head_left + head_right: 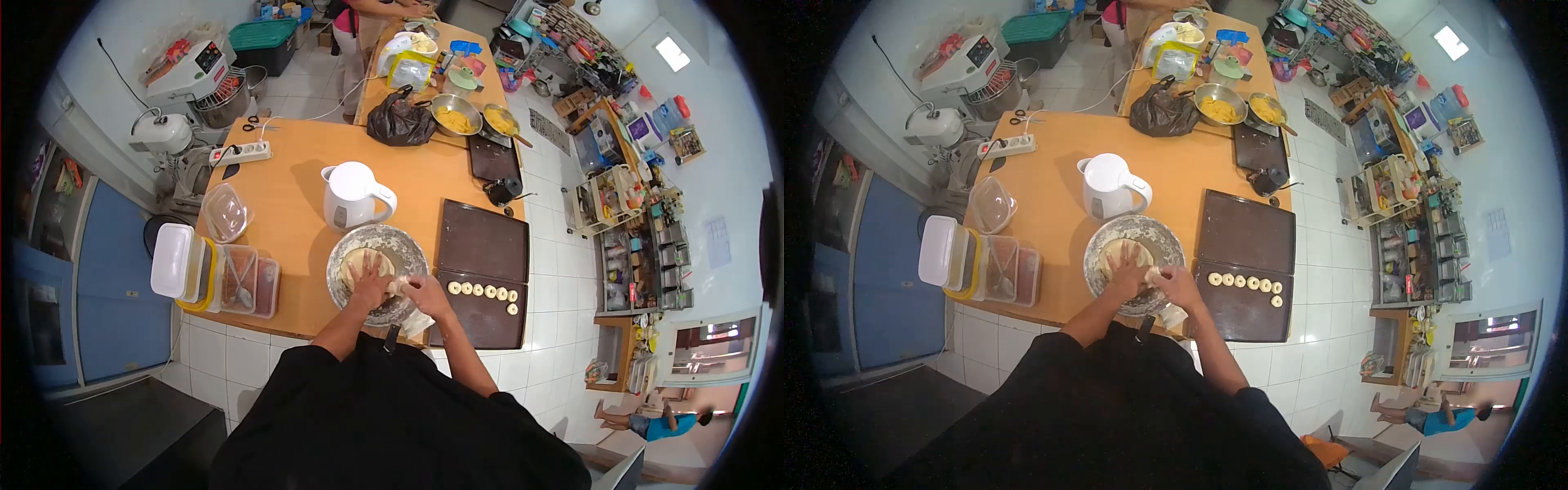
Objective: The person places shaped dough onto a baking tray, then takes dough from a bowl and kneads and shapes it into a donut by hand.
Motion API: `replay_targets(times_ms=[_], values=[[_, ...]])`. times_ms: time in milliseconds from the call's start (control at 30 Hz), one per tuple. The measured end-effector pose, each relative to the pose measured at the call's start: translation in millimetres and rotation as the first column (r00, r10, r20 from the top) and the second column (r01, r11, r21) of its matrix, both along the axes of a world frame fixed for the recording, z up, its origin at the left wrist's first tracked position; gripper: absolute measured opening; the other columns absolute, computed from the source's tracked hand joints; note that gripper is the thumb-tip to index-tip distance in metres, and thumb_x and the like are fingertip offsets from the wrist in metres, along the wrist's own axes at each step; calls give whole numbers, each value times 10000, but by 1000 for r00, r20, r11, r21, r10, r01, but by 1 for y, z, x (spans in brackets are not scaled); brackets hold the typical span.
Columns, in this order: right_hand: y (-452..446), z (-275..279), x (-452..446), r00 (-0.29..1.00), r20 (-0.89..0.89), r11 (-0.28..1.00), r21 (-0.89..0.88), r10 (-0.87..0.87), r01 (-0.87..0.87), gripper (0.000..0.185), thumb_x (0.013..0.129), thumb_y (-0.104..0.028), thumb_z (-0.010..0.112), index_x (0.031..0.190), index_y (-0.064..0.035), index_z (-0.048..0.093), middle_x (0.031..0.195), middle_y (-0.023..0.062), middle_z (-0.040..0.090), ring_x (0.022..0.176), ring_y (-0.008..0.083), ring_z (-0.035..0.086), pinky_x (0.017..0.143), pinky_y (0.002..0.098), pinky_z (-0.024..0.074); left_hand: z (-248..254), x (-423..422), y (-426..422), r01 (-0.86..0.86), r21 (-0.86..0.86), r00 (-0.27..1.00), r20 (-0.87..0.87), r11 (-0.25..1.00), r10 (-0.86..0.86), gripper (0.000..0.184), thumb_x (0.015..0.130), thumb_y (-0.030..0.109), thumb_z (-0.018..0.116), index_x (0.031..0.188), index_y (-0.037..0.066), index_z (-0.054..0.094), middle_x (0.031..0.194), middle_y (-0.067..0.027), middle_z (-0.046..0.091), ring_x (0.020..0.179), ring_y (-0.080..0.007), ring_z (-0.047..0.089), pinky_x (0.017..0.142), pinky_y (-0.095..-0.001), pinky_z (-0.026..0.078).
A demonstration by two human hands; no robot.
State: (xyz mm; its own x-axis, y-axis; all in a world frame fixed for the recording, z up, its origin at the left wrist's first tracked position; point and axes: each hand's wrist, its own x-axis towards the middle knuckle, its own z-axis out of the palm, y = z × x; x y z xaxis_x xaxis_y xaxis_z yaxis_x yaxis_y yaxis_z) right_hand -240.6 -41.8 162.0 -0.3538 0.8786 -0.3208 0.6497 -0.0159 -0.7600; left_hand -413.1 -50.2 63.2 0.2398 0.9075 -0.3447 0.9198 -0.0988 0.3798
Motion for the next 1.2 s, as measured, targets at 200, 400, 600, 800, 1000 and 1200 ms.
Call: replay_targets(times_ms=[200, 400, 600, 800, 1000, 1200], values=[[5, 32, 13, 884, -379, 918, -378, -272, 120, 245, 973, -280, 605, 1044, -60, 688, 814, -44, 616, 702, 56, 529, 637, 242, 432, 32, -10, 6, 93, -133, 996, 23, 987, -91, 790, 744, 378, 770, 1459, 367, 435, 1648, -161, 33, 1487, -453, -124, 1051, -797, -53], [-3, 7, 13, 697, -516, 857, -415, -498, 306, 303, 987, -335, 602, 1040, -52, 700, 845, -24, 623, 752, 50, 535, 647, 231, 430, -30, -21, 40, -9, -99, 844, 533, 995, 61, 680, 869, 403, 678, 1479, 268, 408, 1471, -199, 436, 1375, -402, 382, 1038, -724, 282], [-15, 15, -17, 967, -164, 968, 125, -195, 216, 267, 929, -294, 662, 1010, -57, 754, 698, 59, 665, 609, 136, 575, 622, 281, 449, 87, -19, 15, 415, -711, -155, 560, 568, 814, 676, 1010, 609, 336, 1383, 65, 486, 1146, -138, 651, 1018, -239, 646, 907, -419, 538], [-26, 38, -43, 984, 154, 909, 418, -86, 14, 299, 744, -282, 795, 1021, -176, 759, 1305, 87, 567, 1175, 326, 476, 966, 454, 396, 71, -7, 8, 149, -816, -279, 507, 559, 815, 511, 1020, 498, 451, 1242, 51, 558, 867, -60, 629, 718, -172, 620, 668, -342, 549], [-30, 39, -53, 956, 238, 814, 581, -172, 2, 736, 682, -287, 835, 1356, -230, 546, 1490, 245, 288, 1303, 480, 324, 1055, 556, 333, 72, -15, 8, 69, -845, -311, 487, 530, 817, 391, 1016, 451, 493, 1056, 81, 613, 599, 15, 466, 440, -109, 402, 416, -278, 382], [-23, 54, -23, 992, 123, 920, 391, -17, -33, 833, 703, -328, 843, 1434, -200, 466, 1505, 275, 246, 1376, 504, 250, 1128, 561, 279, 72, -44, 15, 121, -847, -452, 418, 518, 788, 323, 1018, 408, 504, 1152, 122, 574, 487, 52, 294, 350, -90, 258, 361, -269, 254]])
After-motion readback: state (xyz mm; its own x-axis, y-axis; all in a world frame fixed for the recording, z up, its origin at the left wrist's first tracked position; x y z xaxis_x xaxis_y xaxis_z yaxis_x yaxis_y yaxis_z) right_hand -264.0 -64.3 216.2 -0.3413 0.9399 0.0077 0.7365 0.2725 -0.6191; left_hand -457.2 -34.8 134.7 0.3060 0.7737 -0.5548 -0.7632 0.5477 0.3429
